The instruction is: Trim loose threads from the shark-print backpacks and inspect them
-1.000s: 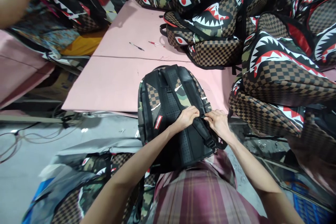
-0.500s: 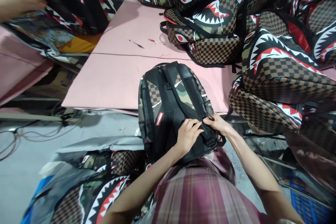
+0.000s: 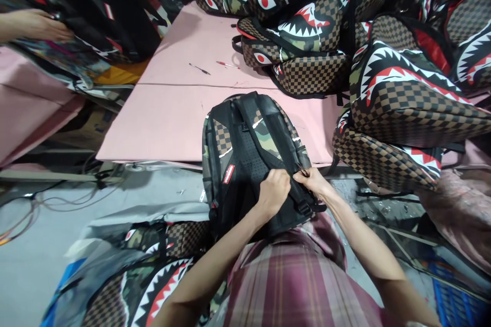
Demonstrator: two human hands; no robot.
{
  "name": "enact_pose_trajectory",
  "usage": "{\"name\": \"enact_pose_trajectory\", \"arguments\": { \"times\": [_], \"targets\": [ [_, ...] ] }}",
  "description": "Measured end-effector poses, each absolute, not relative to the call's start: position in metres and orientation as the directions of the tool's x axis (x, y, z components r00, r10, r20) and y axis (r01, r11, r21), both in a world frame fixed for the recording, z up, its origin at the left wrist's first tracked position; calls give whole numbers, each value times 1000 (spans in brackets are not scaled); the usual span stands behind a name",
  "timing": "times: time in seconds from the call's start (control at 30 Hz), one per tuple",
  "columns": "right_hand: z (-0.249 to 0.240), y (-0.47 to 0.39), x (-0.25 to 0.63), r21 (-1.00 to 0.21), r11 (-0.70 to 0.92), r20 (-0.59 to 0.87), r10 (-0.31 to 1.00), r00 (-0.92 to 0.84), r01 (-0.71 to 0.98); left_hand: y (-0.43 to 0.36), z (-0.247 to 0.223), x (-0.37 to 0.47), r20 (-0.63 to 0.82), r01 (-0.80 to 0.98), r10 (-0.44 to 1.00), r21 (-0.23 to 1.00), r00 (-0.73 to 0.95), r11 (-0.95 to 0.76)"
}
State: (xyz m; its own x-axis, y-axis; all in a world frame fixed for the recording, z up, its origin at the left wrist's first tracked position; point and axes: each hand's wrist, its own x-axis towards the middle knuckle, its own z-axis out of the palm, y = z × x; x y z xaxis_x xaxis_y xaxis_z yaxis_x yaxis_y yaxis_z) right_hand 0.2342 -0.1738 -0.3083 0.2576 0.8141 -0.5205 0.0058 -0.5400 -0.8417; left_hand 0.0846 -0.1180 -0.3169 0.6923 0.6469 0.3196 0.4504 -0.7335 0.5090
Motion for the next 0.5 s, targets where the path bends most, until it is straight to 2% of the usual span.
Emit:
{"name": "enact_pose_trajectory", "arguments": {
  "times": [0.1, 0.3, 0.5],
  "targets": [
    [-304, -173, 233, -831, -553, -550, 799, 242, -63, -114, -318, 80, 301, 466, 751, 633, 587, -618],
    [-306, -173, 232, -827, -559, -556, 793, 250, -67, -127, -328, 76, 364, 426, 582, 426, 727, -798],
    [-318, -173, 229, -843, -537, -510, 814, 279, 26, -120, -324, 79, 247, 399, 509, 385, 824, -832]
  ]
}}
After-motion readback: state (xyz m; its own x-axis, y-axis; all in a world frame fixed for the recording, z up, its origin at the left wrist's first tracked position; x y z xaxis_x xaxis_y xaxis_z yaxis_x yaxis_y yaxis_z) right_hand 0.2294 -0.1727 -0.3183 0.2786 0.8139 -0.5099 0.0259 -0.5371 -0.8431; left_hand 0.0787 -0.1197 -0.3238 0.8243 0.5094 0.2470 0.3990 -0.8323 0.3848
